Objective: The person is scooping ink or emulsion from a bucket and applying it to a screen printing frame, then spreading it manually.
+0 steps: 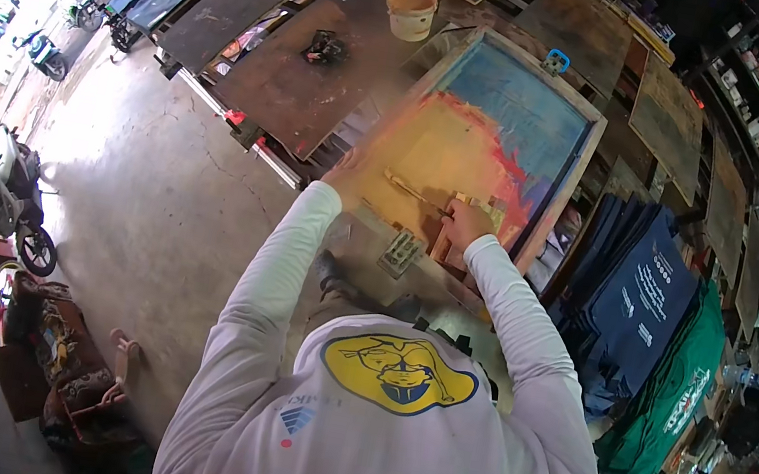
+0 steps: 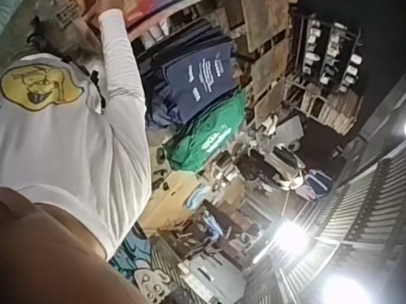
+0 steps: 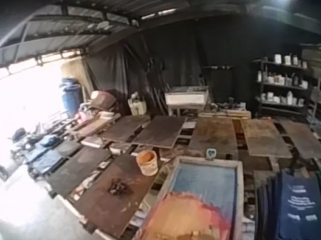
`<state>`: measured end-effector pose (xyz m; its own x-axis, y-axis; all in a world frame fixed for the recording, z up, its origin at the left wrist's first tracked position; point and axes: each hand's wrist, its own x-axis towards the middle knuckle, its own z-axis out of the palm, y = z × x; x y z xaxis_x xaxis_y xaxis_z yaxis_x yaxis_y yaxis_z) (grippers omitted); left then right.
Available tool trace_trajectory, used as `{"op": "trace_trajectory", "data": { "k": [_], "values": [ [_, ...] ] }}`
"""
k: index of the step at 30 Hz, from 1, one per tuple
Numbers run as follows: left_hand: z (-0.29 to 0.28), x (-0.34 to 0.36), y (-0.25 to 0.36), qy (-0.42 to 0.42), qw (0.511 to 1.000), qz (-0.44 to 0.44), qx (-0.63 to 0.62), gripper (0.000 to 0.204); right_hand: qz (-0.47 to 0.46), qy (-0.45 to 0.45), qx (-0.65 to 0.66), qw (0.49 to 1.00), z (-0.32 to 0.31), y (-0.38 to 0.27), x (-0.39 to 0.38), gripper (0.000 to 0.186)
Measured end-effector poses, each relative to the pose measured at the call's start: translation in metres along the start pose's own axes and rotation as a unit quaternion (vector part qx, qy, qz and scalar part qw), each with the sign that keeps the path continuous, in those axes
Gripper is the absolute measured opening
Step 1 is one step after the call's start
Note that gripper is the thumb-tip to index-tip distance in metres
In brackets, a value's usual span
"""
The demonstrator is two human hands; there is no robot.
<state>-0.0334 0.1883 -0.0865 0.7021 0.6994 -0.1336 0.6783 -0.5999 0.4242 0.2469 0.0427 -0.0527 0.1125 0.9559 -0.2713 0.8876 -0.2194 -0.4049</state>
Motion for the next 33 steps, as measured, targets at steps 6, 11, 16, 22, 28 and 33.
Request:
{"op": "trace_trajectory", "data": {
  "k": [6, 11, 16, 22, 28, 33],
  "values": [
    [0.012, 0.008, -0.014, -0.01, 1.0, 0.009, 0.012, 0.089, -0.067, 0.068, -0.042, 0.995, -0.003, 0.003, 0.002, 0.02],
    [0.01, 0.008, -0.017, -0.046, 0.999, -0.006, 0.022, 0.077, -0.073, 0.099, -0.06, 0.991, 0.002, 0.006, 0.007, 0.02],
    [0.0, 0.003, -0.009, -0.043, 0.998, 0.025, 0.033, 0.084, -0.005, 0.115, -0.06, 0.991, -0.001, 0.002, 0.009, 0.019],
    [-0.019, -0.006, 0.005, -0.046, 0.999, 0.012, -0.014, 0.088, -0.04, 0.129, -0.06, 0.989, -0.001, -0.004, 0.02, 0.018],
    [-0.01, -0.002, -0.005, -0.048, 0.998, -0.008, -0.048, 0.098, -0.056, 0.106, -0.112, 0.986, 0.011, -0.003, 0.033, 0.016],
    [-0.005, 0.0, -0.01, -0.044, 0.998, 0.015, -0.035, 0.099, -0.012, 0.106, -0.152, 0.983, -0.005, 0.007, 0.02, 0.017]
  ]
}}
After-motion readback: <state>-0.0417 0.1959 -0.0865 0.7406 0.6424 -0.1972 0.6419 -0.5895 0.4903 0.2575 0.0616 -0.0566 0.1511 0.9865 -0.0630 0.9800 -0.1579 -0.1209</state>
